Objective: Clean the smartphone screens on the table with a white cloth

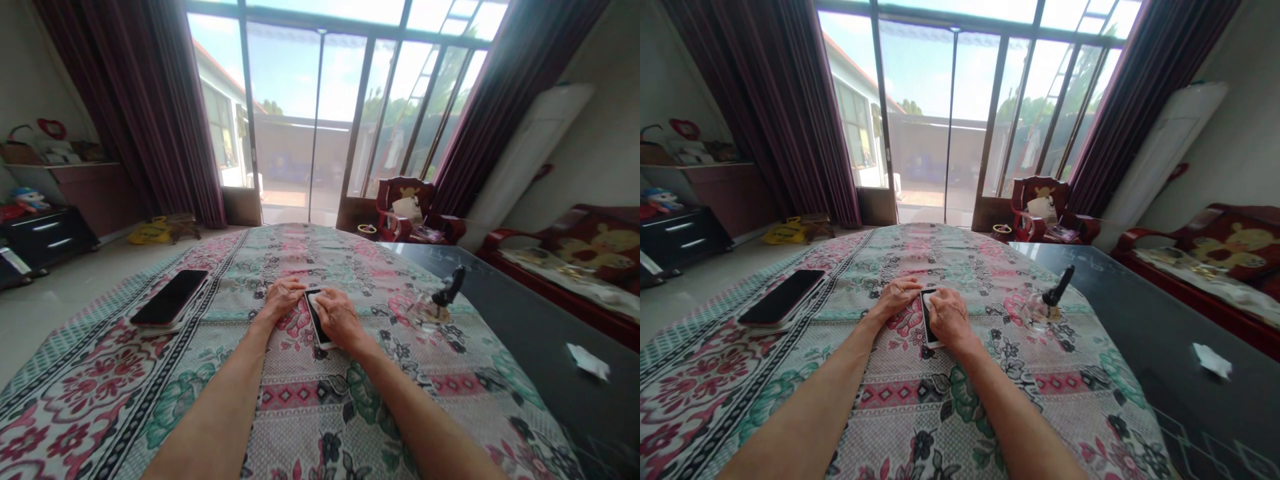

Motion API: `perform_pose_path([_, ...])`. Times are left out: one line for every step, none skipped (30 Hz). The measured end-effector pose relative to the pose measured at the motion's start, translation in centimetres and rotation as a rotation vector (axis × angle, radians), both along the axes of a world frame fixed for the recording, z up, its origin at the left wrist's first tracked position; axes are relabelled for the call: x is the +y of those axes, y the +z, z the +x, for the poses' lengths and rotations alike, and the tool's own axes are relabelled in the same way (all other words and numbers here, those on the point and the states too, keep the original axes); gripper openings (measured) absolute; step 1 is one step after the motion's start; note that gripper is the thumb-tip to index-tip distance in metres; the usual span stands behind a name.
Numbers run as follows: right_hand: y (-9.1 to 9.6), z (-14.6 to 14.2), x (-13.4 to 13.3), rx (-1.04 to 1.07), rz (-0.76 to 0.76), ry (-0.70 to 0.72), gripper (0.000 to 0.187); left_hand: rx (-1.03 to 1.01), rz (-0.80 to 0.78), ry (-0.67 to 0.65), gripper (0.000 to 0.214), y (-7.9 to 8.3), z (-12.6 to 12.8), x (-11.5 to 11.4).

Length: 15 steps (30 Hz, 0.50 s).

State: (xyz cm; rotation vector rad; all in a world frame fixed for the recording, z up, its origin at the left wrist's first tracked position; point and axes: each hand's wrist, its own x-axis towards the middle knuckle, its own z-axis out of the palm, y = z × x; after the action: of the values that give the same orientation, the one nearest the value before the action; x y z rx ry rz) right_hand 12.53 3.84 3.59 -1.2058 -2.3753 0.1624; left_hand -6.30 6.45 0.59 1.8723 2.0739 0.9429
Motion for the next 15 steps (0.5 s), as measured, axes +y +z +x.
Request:
perform_pose_path([0.0,-0.4,-0.4,-0.01,0.006,0.043,0.024,0.002,-0.005,-0.007,0.021,0.0,0.0,0.0])
perform_pose_path([0.0,-0.7,-0.7,-0.017,0.002,0.067,0.024,0.003,-0.01,-0.012,0.021,0.1,0.0,0.0])
perform_pose_path([-0.1,-0.9,-0.8,-0.018,-0.004,0.077,0.024,0.004,-0.012,-0.015,0.022,0.1,0.0,0.0])
perform_pose_path([-0.1,-0.9,-0.8,-0.017,-0.013,0.076,0.024,0.006,-0.01,-0.019,0.022,0.1,0.0,0.0])
perform_pose_path([-0.2,-0.9,-0.7,-0.013,-0.02,0.063,0.025,0.009,-0.004,-0.025,0.022,0.1,0.0,0.0])
perform_pose_path([-0.2,-0.7,-0.4,-0.007,-0.024,0.045,0.025,0.012,0.005,-0.032,0.022,0.0,-0.1,0.0])
perform_pose_path([-0.3,-0.5,-0.1,0.002,-0.028,0.021,0.025,0.016,0.012,-0.039,0.022,0.0,-0.1,0.1])
perform_pose_path([-0.4,-0.2,0.3,0.011,-0.031,-0.005,0.026,0.019,0.016,-0.044,0.022,-0.1,-0.2,0.1])
perform_pose_path([-0.5,0.2,0.7,0.023,-0.034,-0.035,0.026,0.021,0.015,-0.043,0.022,-0.1,-0.2,0.1])
perform_pose_path([-0.6,0.5,0.9,0.034,-0.036,-0.063,0.027,0.021,0.011,-0.039,0.022,-0.2,-0.3,0.2])
perform_pose_path([-0.7,0.7,1.2,0.043,-0.034,-0.086,0.027,0.02,0.007,-0.034,0.022,-0.2,-0.3,0.2])
perform_pose_path([-0.7,0.9,1.3,0.048,-0.027,-0.099,0.027,0.016,0.005,-0.032,0.022,-0.2,-0.4,0.3])
perform_pose_path([-0.8,0.9,1.3,0.049,-0.014,-0.104,0.027,0.013,0.005,-0.033,0.022,-0.3,-0.4,0.4])
perform_pose_path([-0.8,0.9,1.3,0.042,0.001,-0.098,0.026,0.01,0.009,-0.038,0.022,-0.3,-0.4,0.4])
perform_pose_path([-0.8,0.7,1.2,0.029,0.015,-0.083,0.026,0.007,0.014,-0.044,0.022,-0.4,-0.5,0.5])
